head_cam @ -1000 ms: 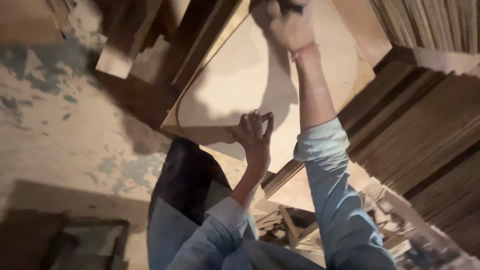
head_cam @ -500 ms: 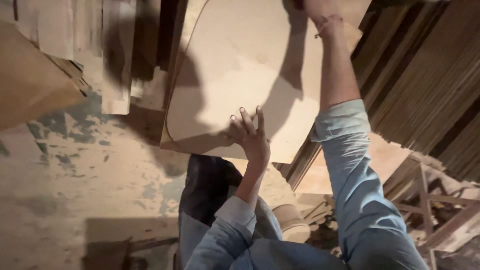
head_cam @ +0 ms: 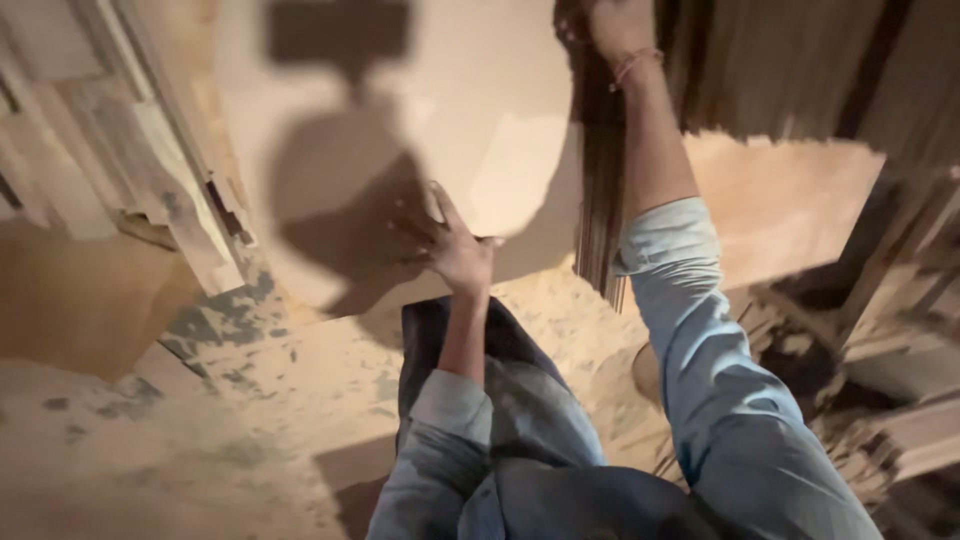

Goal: The person handles plywood panels in a workshop, positioning a rounded panel over a larger board and tracing around its edge with a marker. They reposition and flip the panels, trace additional outlines, and move marked panels aside among stacks of boards.

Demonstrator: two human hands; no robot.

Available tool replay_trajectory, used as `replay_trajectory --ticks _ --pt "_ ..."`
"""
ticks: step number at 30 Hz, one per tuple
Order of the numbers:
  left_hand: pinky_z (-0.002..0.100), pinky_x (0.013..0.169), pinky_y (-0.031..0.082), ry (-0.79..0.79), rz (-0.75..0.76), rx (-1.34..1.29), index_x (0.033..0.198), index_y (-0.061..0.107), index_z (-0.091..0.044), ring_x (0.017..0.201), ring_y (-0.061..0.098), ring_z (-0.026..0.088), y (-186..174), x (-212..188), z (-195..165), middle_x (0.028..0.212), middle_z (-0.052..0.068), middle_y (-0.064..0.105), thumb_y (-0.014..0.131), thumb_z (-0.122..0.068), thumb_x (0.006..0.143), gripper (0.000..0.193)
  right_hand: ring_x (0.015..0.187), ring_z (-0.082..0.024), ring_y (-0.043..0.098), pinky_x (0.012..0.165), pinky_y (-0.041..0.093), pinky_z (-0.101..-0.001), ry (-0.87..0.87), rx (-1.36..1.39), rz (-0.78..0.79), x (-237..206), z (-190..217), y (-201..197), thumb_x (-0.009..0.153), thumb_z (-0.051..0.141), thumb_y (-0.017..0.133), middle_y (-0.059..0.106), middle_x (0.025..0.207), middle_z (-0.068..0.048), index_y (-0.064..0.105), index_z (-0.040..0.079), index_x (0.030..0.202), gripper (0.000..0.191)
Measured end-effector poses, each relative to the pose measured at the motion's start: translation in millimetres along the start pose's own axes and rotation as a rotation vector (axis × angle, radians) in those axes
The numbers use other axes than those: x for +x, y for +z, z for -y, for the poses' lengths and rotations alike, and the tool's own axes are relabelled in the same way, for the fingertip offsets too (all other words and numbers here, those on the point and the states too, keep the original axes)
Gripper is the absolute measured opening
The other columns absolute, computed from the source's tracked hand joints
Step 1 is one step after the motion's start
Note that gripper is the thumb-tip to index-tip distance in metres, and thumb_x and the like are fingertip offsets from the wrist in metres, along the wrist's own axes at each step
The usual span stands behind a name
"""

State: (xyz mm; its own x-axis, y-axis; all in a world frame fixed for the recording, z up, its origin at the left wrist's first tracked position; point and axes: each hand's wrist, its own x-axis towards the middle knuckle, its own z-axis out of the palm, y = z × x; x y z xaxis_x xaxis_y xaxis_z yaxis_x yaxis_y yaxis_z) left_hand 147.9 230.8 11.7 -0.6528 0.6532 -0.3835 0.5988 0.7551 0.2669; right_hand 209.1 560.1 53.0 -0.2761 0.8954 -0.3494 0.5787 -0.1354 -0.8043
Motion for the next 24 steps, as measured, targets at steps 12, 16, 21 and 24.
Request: replay_trajectory --ticks 12,16,21,24 --pt "0.091 0.093 0.029 -0.09 0.273 0.16 0.163 -0.006 -0.018 0.147 -0.013 0.064 45.1 -13.4 -7.7 0.162 0.037 -0.017 0.097 -0.071 0.051 0.161 0.071 -0.021 0.077 0.063 0.062 -0.0337 -0.044 0.115 -0.229 -190.6 -160.8 -29.9 0.093 0.004 0.058 0.078 0.084 -0.012 0.066 0.002 0.092 0.008" --pt "0.091 0.096 0.025 -0.155 0.295 0.128 0.161 -0.011 -0.02 0.148 -0.017 0.063 42.6 -21.4 -26.3 0.162 0.037 -0.022 0.101 -0.067 0.051 0.164 0.073 -0.026 0.077 0.065 0.061 -0.0346 0.019 0.079 -0.237 -248.4 -200.3 -36.6 0.096 0.008 0.06 0.076 0.083 -0.015 0.068 0.004 0.095 0.009" --pt "0.092 0.098 0.018 -0.113 0.262 -0.012 0.165 -0.011 -0.025 0.151 -0.024 0.058 38.8 -34.4 -25.7 0.165 0.033 -0.025 0.104 -0.052 0.058 0.16 0.083 -0.034 0.076 0.07 0.06 -0.0389 0.092 0.073 -0.248 -299.7 -231.0 -31.5 0.098 0.014 0.063 0.075 0.091 -0.021 0.069 0.002 0.11 0.018" --pt "0.091 0.1 0.015 -0.133 0.264 0.002 0.165 -0.011 -0.026 0.151 -0.026 0.056 44.5 -33.6 -25.5 0.166 0.029 -0.028 0.105 -0.047 0.059 0.159 0.081 -0.034 0.076 0.072 0.06 -0.0401 -0.03 0.163 -0.338 -309.5 -245.4 -27.4 0.096 0.015 0.065 0.076 0.09 -0.021 0.07 0.003 0.106 0.017"
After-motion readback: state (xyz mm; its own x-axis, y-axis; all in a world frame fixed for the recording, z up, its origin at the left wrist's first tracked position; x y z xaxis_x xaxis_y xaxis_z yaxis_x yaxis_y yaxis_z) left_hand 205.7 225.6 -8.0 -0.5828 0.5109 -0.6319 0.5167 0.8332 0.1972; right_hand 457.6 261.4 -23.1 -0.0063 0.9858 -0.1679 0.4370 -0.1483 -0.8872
